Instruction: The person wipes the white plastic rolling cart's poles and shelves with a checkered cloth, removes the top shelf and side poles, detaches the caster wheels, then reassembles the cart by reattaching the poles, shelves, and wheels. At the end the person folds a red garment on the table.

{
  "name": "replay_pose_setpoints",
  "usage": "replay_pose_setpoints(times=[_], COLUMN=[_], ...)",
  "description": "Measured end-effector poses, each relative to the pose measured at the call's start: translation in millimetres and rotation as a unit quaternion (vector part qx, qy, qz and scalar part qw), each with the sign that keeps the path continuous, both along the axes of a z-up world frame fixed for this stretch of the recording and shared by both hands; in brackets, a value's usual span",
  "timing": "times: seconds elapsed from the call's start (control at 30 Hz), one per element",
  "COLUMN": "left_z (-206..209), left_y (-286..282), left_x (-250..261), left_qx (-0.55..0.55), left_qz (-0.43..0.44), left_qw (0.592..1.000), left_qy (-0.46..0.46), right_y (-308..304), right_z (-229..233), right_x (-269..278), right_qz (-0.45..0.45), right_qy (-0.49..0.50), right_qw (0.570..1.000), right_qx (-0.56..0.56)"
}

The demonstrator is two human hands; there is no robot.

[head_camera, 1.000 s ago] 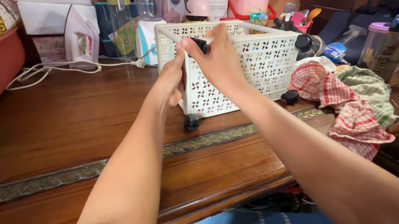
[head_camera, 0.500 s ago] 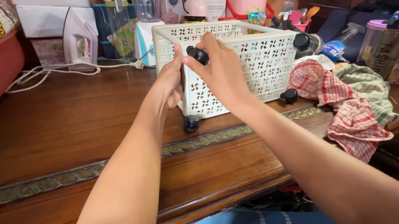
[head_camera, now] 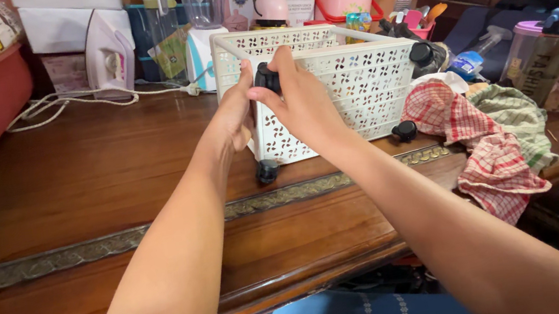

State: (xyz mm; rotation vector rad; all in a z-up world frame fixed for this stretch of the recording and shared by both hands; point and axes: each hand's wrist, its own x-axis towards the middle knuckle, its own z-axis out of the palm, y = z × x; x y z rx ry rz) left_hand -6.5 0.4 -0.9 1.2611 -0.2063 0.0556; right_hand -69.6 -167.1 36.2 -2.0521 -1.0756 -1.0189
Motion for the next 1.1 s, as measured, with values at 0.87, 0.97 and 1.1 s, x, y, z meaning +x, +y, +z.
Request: replay_pose_setpoints(times=[0.87, 0.97, 1.1], left_z=[36.9, 21.2, 3.7], left_y=[-23.1, -12.8, 4.2], left_x=[-19.4, -34.8, -65.8], left_qx=[0.248, 0.276, 0.340], left_qz=[0.229, 0.241, 0.267], left_qw=[0.927, 0.887, 0.845], left_qy=[-0.165, -0.280, -0.316], right_y=[-106.9, -96.0, -76.0], right_z=[17.4, 2.9, -18.8], right_x=[53.0, 48.8, 48.7], right_qz=[-0.068, -0.102, -0.043], right_qy=[-0.008, 0.017, -0.035], right_qw=[0.997, 0.994, 0.998], right_qx=[-0.040, -0.015, 0.007])
